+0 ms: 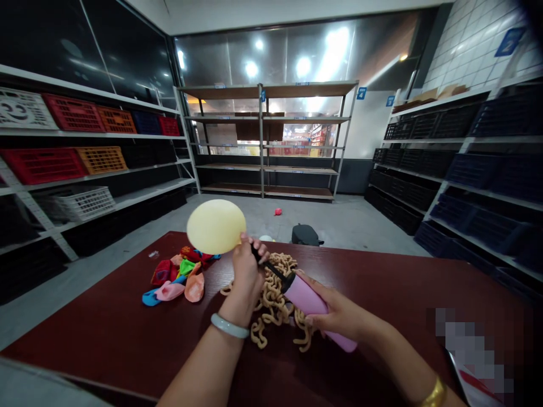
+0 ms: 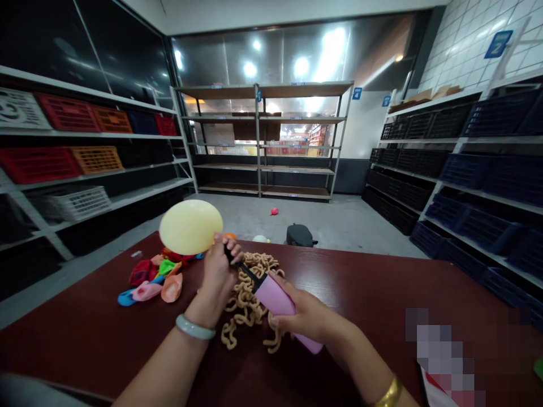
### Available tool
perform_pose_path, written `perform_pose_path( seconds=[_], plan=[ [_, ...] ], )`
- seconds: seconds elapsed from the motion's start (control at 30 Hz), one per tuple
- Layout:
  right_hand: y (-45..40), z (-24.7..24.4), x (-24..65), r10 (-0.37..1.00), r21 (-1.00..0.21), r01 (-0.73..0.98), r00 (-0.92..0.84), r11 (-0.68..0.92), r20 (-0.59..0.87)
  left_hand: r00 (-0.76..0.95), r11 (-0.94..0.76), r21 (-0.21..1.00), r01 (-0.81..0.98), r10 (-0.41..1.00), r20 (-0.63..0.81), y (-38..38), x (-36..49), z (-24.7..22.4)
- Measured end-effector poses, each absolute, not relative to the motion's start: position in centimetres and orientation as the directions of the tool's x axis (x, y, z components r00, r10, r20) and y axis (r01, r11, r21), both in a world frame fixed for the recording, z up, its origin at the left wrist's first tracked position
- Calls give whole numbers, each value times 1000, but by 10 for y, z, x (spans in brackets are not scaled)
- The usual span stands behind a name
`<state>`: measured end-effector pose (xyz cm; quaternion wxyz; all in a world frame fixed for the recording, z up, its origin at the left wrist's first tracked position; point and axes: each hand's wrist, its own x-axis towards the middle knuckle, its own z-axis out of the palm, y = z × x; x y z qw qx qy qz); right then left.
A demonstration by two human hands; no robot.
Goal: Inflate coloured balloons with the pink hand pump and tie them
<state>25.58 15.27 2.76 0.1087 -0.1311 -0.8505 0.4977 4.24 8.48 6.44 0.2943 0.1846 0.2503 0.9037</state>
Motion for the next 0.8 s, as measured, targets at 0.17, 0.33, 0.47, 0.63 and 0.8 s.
perform_pose_path(
  seconds=[0.17, 0.33, 0.47, 0.63, 0.8],
  plan=[
    [158, 48, 274, 252, -894, 195, -963, 402, -97, -804, -768, 471, -433, 565, 182, 70, -2, 73],
    [171, 57, 287, 215, -901, 220, -965, 375, -147, -793, -757, 456, -469, 588, 160, 75, 1, 67],
    [173, 52, 285, 224, -887, 182, -970, 424, -92, -777, -735, 473, -486, 611, 152, 86, 16, 58],
    [166, 44, 275, 253, -925, 199, -960, 323, -118, -730, -688, 523, -503, 662, 168, 95, 56, 50],
    [160, 43, 270, 277, -960, 177, -954, 219, -112, -678, -615, 575, -541, 723, 136, 98, 98, 49]
  ],
)
